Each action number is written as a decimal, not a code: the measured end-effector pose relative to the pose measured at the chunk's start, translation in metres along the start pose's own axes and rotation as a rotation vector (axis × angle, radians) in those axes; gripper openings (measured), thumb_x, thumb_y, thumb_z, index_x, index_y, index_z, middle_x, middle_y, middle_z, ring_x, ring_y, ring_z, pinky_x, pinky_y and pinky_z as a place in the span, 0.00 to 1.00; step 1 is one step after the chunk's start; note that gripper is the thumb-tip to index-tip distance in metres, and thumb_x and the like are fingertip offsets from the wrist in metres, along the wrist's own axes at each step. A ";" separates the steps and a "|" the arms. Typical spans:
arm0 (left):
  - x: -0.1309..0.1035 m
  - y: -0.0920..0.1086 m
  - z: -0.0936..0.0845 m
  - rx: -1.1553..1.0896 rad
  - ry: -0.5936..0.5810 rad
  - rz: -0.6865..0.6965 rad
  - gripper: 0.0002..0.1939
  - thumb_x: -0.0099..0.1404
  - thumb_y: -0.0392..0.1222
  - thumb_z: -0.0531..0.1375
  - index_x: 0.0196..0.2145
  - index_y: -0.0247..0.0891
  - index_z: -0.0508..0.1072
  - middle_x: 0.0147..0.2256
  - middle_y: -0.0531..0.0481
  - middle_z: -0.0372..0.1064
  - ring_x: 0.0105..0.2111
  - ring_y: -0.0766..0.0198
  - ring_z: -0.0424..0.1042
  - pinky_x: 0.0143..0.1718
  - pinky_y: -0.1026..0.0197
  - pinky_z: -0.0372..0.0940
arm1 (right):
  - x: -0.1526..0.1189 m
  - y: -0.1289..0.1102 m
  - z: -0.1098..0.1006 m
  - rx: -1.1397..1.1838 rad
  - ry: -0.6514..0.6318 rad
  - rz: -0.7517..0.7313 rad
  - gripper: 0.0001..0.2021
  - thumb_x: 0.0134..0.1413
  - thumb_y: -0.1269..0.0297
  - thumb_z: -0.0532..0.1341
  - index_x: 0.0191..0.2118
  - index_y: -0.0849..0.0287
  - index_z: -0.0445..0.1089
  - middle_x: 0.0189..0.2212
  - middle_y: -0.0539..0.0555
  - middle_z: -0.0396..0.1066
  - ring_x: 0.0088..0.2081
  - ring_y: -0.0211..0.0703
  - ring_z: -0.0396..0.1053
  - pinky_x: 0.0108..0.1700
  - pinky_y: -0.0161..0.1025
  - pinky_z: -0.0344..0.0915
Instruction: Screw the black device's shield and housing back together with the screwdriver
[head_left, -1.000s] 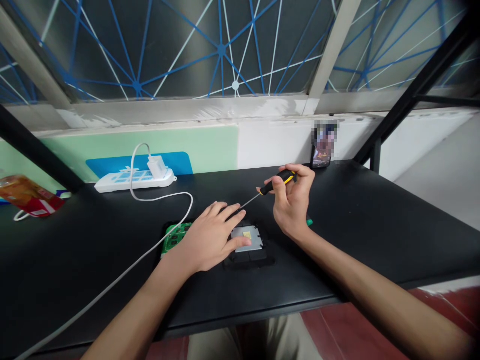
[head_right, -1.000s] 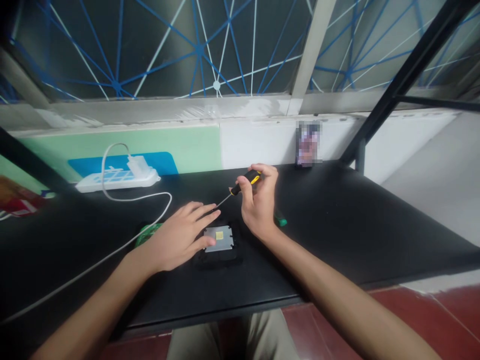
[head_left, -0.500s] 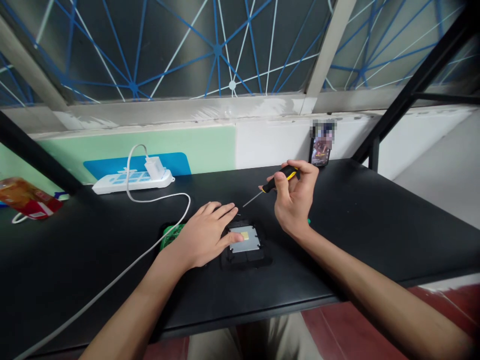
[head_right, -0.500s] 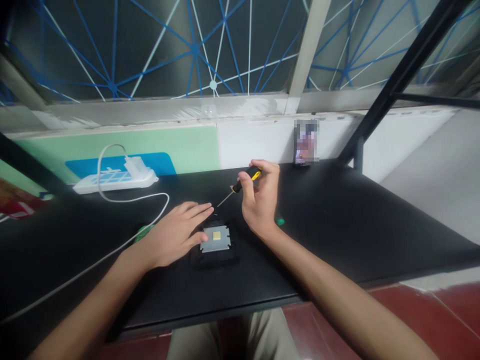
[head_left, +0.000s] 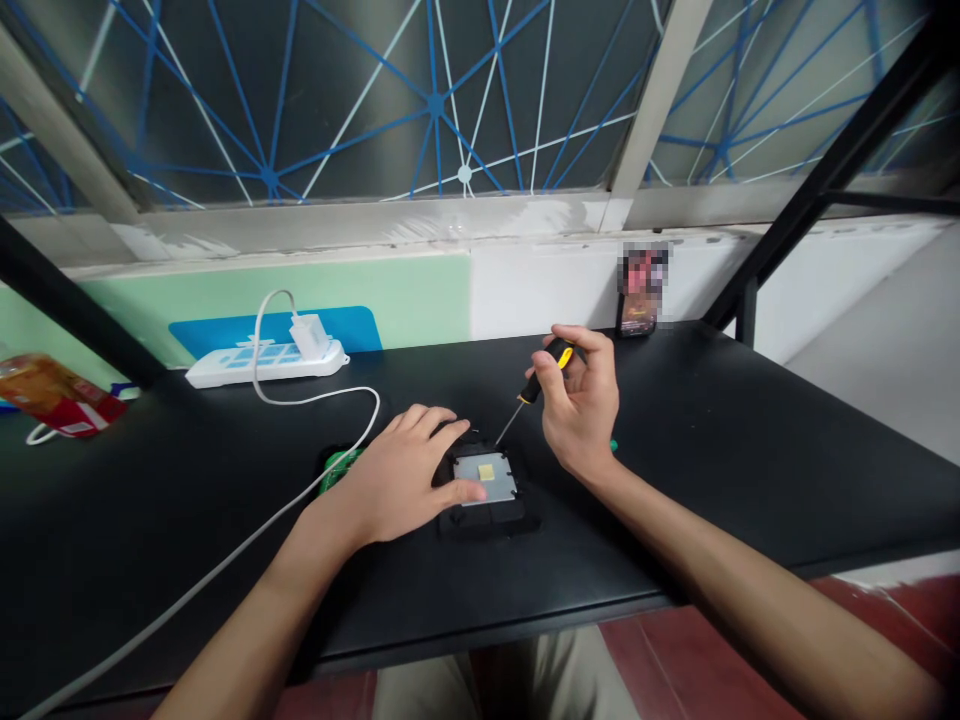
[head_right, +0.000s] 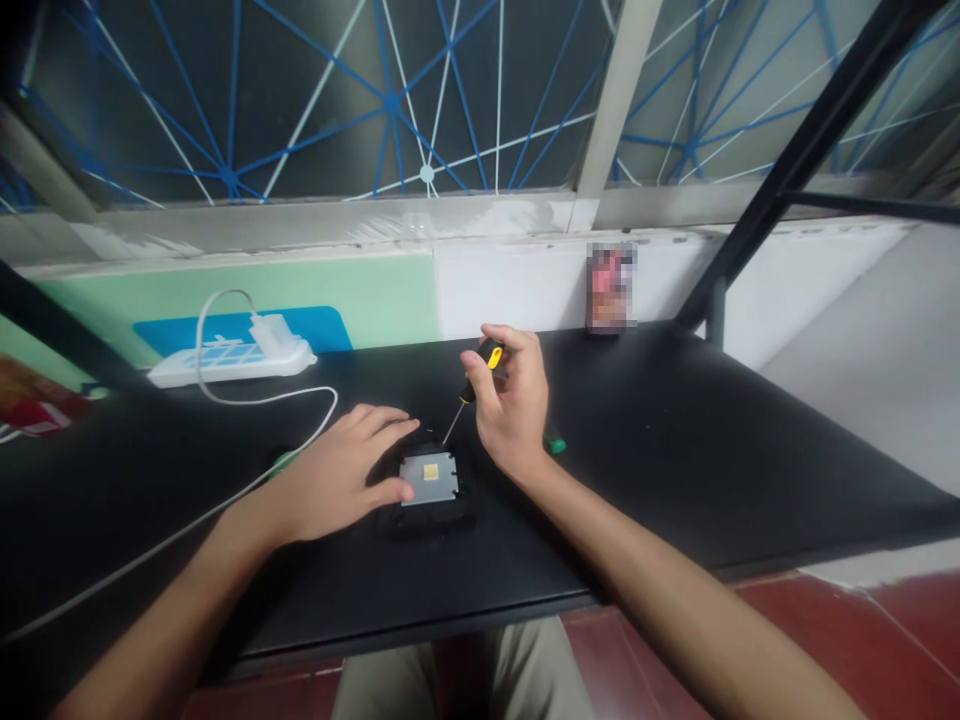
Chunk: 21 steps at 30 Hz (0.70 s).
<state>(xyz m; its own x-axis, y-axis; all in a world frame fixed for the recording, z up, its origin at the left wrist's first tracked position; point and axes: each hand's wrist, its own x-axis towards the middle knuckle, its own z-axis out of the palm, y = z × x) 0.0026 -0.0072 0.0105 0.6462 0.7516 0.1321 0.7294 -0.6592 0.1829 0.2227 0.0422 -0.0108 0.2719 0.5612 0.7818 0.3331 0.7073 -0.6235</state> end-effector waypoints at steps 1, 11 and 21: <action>-0.002 0.004 -0.004 0.002 -0.004 -0.023 0.42 0.67 0.70 0.54 0.63 0.32 0.64 0.60 0.37 0.64 0.58 0.45 0.62 0.59 0.45 0.60 | 0.000 0.000 0.000 0.000 -0.002 0.005 0.14 0.62 0.60 0.63 0.52 0.51 0.67 0.46 0.54 0.69 0.41 0.42 0.72 0.33 0.39 0.72; -0.013 0.011 -0.009 0.024 -0.133 -0.029 0.57 0.48 0.76 0.65 0.62 0.29 0.64 0.57 0.34 0.65 0.55 0.38 0.65 0.57 0.41 0.59 | 0.000 -0.007 -0.001 0.060 -0.044 -0.013 0.13 0.65 0.61 0.59 0.54 0.49 0.66 0.41 0.52 0.70 0.28 0.36 0.69 0.28 0.39 0.67; -0.008 0.009 0.003 0.013 -0.085 0.032 0.53 0.52 0.73 0.65 0.63 0.31 0.63 0.56 0.36 0.65 0.56 0.39 0.64 0.62 0.40 0.53 | -0.014 -0.017 0.000 0.132 -0.142 -0.197 0.21 0.59 0.66 0.65 0.56 0.44 0.65 0.46 0.53 0.65 0.43 0.44 0.70 0.30 0.41 0.71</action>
<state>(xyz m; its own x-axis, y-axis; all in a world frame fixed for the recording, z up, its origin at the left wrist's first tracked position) 0.0044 -0.0189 0.0085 0.6855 0.7261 0.0540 0.7107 -0.6834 0.1669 0.2132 0.0223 -0.0110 0.0810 0.4551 0.8868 0.2440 0.8535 -0.4603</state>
